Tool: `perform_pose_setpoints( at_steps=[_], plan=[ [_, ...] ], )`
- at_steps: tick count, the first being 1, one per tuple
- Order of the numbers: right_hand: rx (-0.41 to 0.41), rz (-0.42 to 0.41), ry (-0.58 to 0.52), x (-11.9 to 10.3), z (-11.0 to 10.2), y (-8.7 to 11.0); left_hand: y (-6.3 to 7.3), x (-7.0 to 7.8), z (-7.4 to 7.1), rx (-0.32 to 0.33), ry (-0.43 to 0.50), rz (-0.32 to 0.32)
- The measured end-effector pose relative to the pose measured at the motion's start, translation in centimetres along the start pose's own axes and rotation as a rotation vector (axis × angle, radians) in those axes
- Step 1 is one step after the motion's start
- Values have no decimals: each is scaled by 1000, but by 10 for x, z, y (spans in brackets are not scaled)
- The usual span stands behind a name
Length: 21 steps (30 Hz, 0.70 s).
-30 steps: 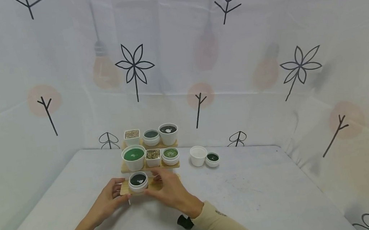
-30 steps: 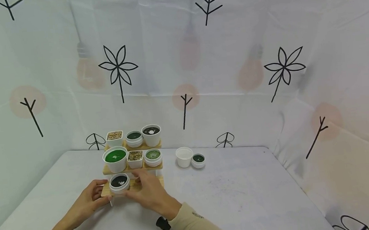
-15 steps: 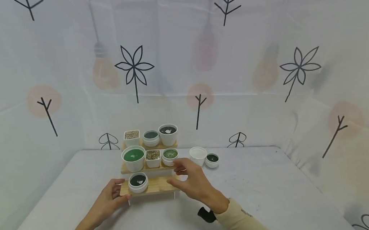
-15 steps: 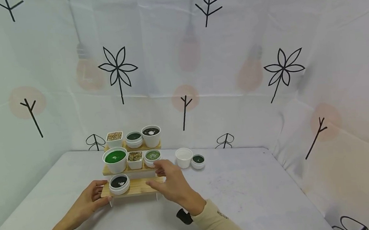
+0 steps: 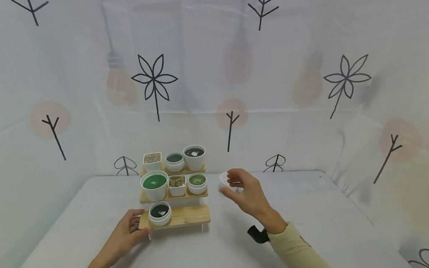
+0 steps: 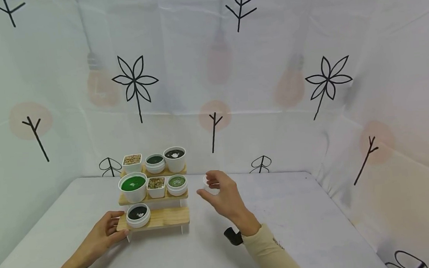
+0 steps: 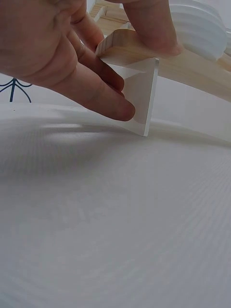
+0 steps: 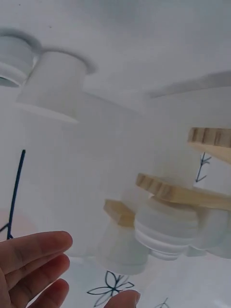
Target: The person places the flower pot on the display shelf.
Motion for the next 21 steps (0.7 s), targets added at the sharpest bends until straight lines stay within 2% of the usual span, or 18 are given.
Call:
perform_pose_setpoints(
  at_steps=[14, 21],
  plan=[
    [37, 109, 147, 56, -27, -4, -3, -3, 0, 5, -26, -4],
    [44, 241, 114, 91, -37, -1, -3, -4, 0, 4, -23, -1]
  ],
)
Point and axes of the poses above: each hand's wrist, its own y-axis away from the middle knuckle, its own z-axis out of the palm, x = y × z, the point moved 9 cm from there along -y, towards the middle knuckle, and after that the axes turned 3 degrees about -y, right-handed, at the moved point
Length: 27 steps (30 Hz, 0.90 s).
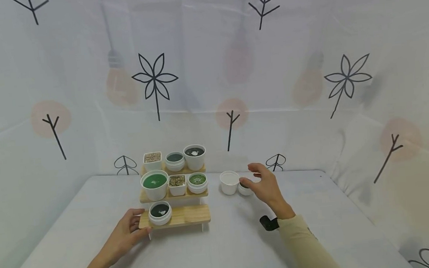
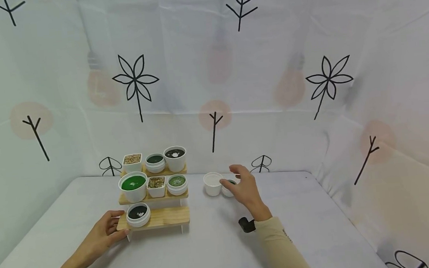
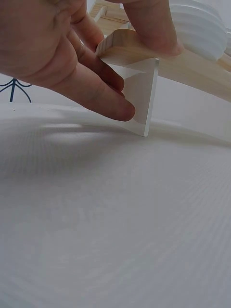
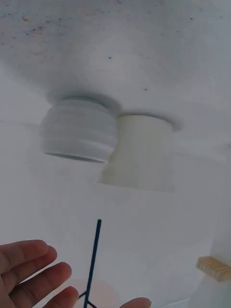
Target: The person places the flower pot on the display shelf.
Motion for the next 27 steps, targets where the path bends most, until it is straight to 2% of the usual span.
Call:
perform_pose_setpoints(
  at_steps=[6, 12, 27],
  plan=[
    [-37, 120, -10, 24, 3, 0, 0, 0, 0, 0, -4, 0],
    [-95, 216, 5, 45, 14, 0, 3, 2, 0, -2, -18, 11],
    [-168, 397, -9, 87, 29, -1, 4, 4, 0, -2, -8, 18]
  ],
)
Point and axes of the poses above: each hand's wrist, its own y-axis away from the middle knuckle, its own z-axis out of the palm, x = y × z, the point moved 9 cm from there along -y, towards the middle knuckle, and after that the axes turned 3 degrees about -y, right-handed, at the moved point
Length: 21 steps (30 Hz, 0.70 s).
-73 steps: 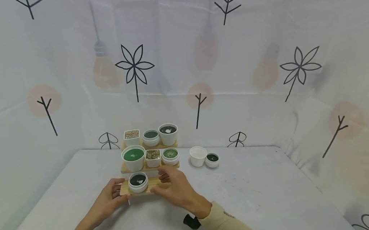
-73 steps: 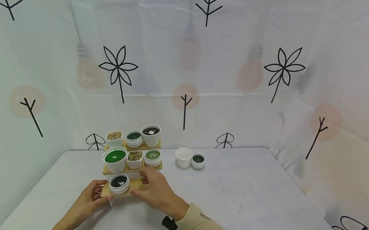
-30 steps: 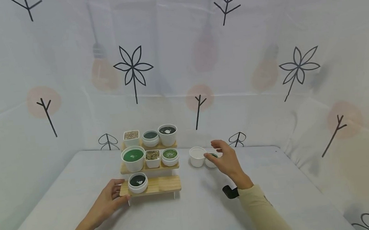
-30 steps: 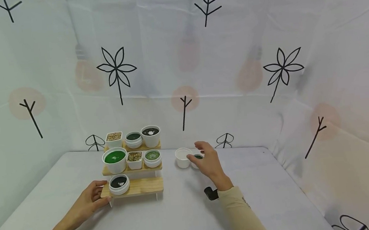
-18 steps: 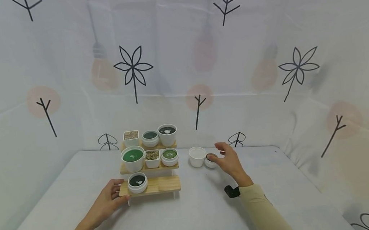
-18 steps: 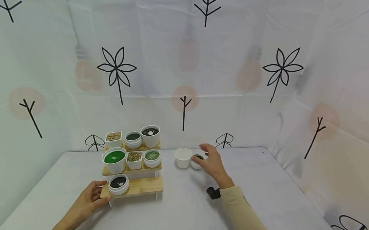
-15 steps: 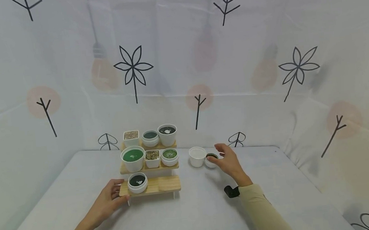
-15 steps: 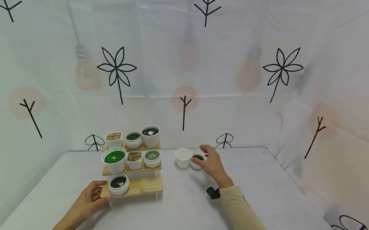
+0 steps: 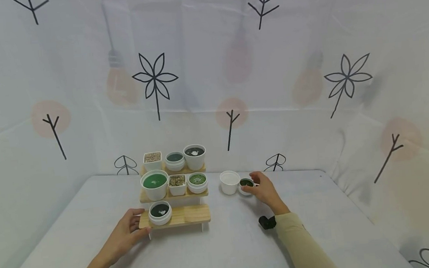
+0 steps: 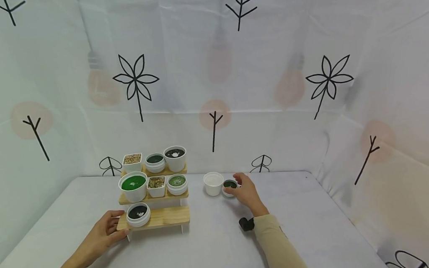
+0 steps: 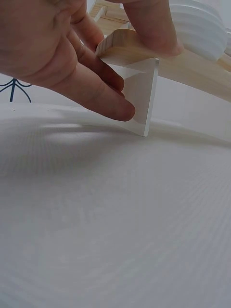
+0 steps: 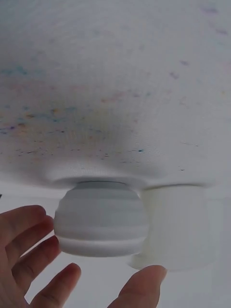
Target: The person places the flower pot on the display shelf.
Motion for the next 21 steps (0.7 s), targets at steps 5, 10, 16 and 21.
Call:
perform_pose_setpoints(
  at_steps=[5, 10, 16, 21],
  plan=[
    [-23, 29, 3, 5, 5, -4, 0, 0, -1, 1, 8, -9],
    [-48, 35, 21, 4, 10, -3, 0, -1, 1, 0, 16, -10],
    [-44, 38, 47, 8, 11, -4, 0, 2, 0, 0, 27, 7],
    [-39, 45, 53, 10, 12, -5, 0, 3, 0, 0, 35, 4]
  ],
)
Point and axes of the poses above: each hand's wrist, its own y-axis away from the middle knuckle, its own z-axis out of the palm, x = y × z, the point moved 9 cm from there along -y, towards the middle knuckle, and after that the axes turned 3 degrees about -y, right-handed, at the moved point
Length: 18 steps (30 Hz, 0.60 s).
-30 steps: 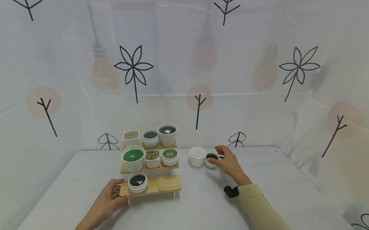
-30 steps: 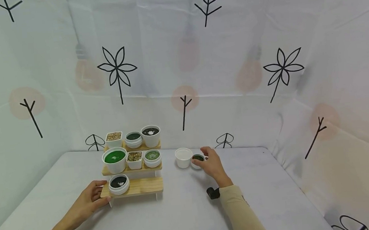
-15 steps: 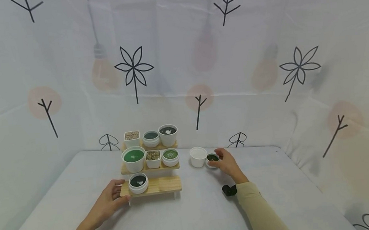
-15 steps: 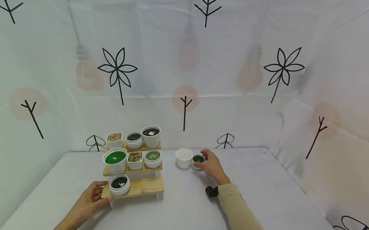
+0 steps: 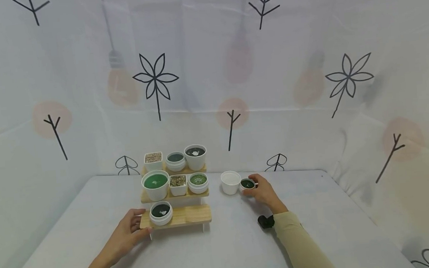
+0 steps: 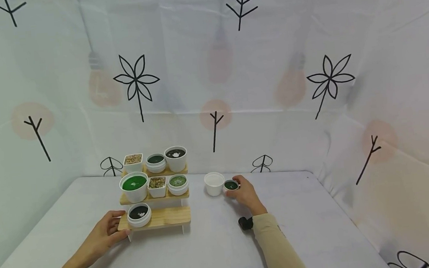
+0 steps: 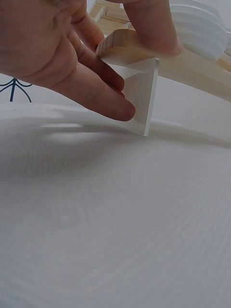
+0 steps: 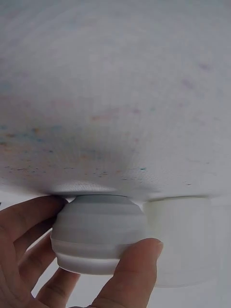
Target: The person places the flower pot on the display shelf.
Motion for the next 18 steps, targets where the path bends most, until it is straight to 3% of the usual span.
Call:
perform_pose_setpoints(
  at_steps=[12, 18],
  plan=[
    [9, 20, 34, 3, -3, 4, 1, 1, 0, 1, 6, 5],
    [27, -37, 43, -9, -12, 10, 2, 1, 0, -4, -5, -3]
  ],
)
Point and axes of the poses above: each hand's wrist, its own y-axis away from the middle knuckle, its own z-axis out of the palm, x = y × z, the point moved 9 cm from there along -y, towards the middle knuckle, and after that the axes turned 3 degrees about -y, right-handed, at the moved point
